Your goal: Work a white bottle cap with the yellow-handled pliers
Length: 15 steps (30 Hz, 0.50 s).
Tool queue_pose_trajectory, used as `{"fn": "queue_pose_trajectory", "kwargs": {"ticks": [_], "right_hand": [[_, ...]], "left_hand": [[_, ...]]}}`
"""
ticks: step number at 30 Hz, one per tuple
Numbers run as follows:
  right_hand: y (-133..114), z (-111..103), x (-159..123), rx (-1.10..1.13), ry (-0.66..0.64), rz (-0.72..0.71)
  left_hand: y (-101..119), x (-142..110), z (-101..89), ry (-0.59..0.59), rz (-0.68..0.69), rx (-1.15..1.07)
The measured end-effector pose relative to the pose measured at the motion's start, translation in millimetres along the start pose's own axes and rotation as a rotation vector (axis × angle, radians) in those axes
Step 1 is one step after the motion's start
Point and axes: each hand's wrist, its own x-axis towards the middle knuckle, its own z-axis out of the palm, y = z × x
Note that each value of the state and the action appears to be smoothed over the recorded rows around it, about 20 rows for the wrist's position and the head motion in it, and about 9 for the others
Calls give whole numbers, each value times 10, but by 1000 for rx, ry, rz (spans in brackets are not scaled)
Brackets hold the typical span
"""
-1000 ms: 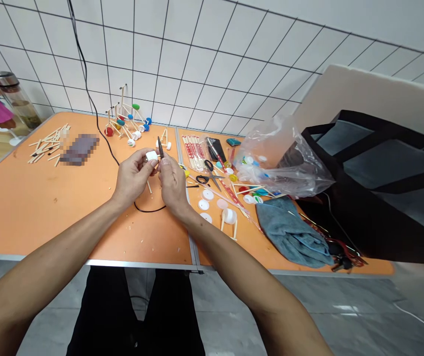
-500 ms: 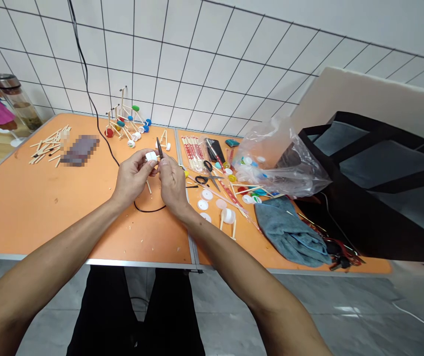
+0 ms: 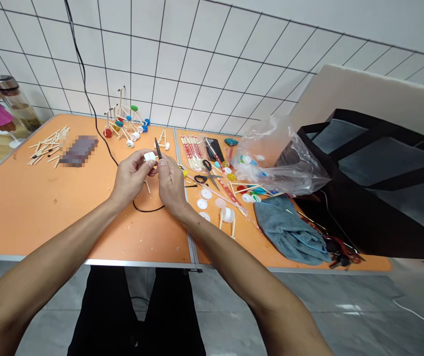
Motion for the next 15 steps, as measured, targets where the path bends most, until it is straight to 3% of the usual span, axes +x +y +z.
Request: {"fn": "queue_pose_trajectory", "kwargs": {"ticks": [15], "right_hand": [[25,0,-12,-79,21,-65]], "left_hand": [[40,-11,0,-16,-31,-3]]}}
